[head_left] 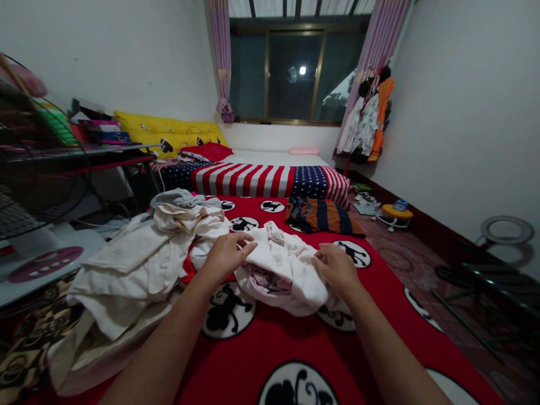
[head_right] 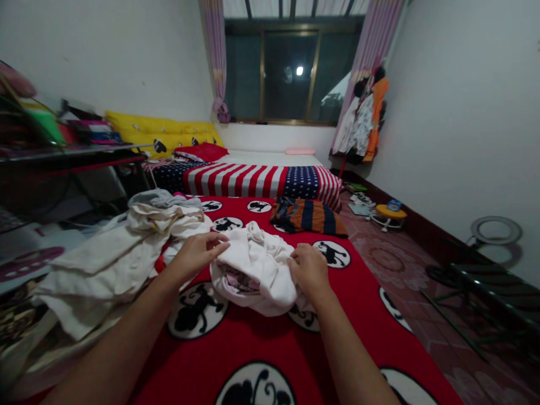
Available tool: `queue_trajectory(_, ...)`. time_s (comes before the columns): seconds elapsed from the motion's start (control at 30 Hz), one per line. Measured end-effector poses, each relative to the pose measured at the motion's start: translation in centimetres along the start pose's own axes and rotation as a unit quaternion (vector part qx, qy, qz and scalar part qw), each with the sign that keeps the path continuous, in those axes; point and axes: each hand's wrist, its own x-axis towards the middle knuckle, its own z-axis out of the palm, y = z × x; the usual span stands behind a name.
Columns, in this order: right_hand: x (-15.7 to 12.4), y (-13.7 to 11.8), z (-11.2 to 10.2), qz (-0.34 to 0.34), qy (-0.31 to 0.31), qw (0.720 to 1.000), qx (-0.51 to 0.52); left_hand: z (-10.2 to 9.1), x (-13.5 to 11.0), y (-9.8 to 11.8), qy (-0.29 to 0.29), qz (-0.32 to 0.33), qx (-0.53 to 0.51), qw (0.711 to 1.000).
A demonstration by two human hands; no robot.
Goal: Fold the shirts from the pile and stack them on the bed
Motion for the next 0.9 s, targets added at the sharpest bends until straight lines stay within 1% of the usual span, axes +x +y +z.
queue_trajectory(0.07, 0.0, -0.8, -0.9, 0.022, 0.078, 0.992, 0.092, -0.4, -0.3, 0.8, 0.001, 0.007, -0.039, 0.999)
queue_trajectory(0.1, 0.0, -1.3, -1.5, 0.037, 0.113, 0.982, 0.148, -0.5, -0.4, 1.2, -0.006, 0.009, -0.061, 0.998)
queue_trajectory(0.17, -0.2, -2.4, -2.9, 0.065, 0.164, 0.945, 0.274, -0.4, -0.6, 1.7, -0.037, 0.007, -0.112, 0.993)
queue_trajectory(0.23, -0.6, -3.8, -4.3, 0.078, 0.177, 0.895, 0.403, -0.1, -0.7, 2.0, -0.083, -0.010, -0.168, 0.982)
queue_trajectory(0.3, -1.5, -5.4, -5.6, 0.072, 0.147, 0.841, 0.516, 0.4, -0.9, 2.4, -0.129, -0.057, -0.243, 0.960)
queue_trajectory(0.33, -2.1, -6.2, -6.2, 0.055, 0.116, 0.817, 0.562, 0.6, -1.0, 2.7, -0.148, -0.085, -0.292, 0.941)
queue_trajectory(0.37, -2.8, -7.1, -6.7, 0.027, 0.071, 0.796, 0.600, 0.8, -1.1, 3.0, -0.166, -0.110, -0.347, 0.916)
queue_trajectory(0.4, -3.6, -8.0, -7.2, -0.011, 0.010, 0.780, 0.625, 0.8, -1.3, 3.3, -0.180, -0.125, -0.405, 0.888)
queue_trajectory(0.43, -4.4, -8.8, -7.7, -0.060, -0.070, 0.768, 0.634, 0.7, -1.4, 3.6, -0.188, -0.128, -0.457, 0.860)
queue_trajectory(0.47, -5.0, -9.6, -8.0, -0.114, -0.163, 0.754, 0.626, 0.5, -1.6, 3.9, -0.190, -0.123, -0.498, 0.837)
queue_trajectory(0.5, -5.5, -10.1, -8.3, -0.162, -0.254, 0.735, 0.608, 0.1, -1.8, 4.2, -0.188, -0.112, -0.525, 0.823)
queue_trajectory(0.53, -5.8, -10.5, -8.4, -0.196, -0.327, 0.714, 0.587, -0.4, -1.9, 4.4, -0.184, -0.099, -0.537, 0.817)
queue_trajectory(0.57, -5.8, -10.5, -8.3, -0.212, -0.370, 0.701, 0.571, -1.1, -2.0, 4.5, -0.182, -0.089, -0.539, 0.818)
queue_trajectory(0.6, -5.4, -10.3, -7.9, -0.206, -0.372, 0.705, 0.568, -1.8, -2.1, 4.6, -0.182, -0.078, -0.534, 0.822)
queue_trajectory(0.63, -4.8, -9.7, -7.4, -0.184, -0.334, 0.727, 0.571, -2.5, -2.2, 4.6, -0.185, -0.066, -0.527, 0.827)
queue_trajectory(0.67, -4.1, -8.9, -6.6, -0.151, -0.267, 0.763, 0.569, -3.2, -2.3, 4.5, -0.188, -0.053, -0.521, 0.831)
queue_trajectory(0.7, -3.2, -7.9, -5.5, -0.113, -0.184, 0.807, 0.549, -3.9, -2.4, 4.5, -0.188, -0.043, -0.515, 0.835)
queue_trajectory(0.73, -2.4, -6.8, -4.3, -0.083, -0.109, 0.849, 0.510, -4.5, -2.5, 4.4, -0.185, -0.036, -0.510, 0.839)
queue_trajectory(0.77, -1.7, -5.7, -3.0, -0.057, -0.057, 0.886, 0.457, -5.0, -2.7, 4.4, -0.183, -0.031, -0.505, 0.843)
queue_trajectory(0.8, -1.2, -4.7, -1.6, -0.032, -0.031, 0.915, 0.400, -5.4, -2.9, 4.5, -0.184, -0.028, -0.501, 0.845)
queue_trajectory(0.83, -0.9, -3.8, -0.3, -0.009, -0.028, 0.934, 0.357, -5.7, -3.2, 4.6, -0.189, -0.024, -0.498, 0.846)
queue_trajectory(0.9, -0.9, -2.8, 2.1, 0.007, -0.052, 0.951, 0.304, -6.2, -3.7, 4.8, -0.197, -0.011, -0.484, 0.852)
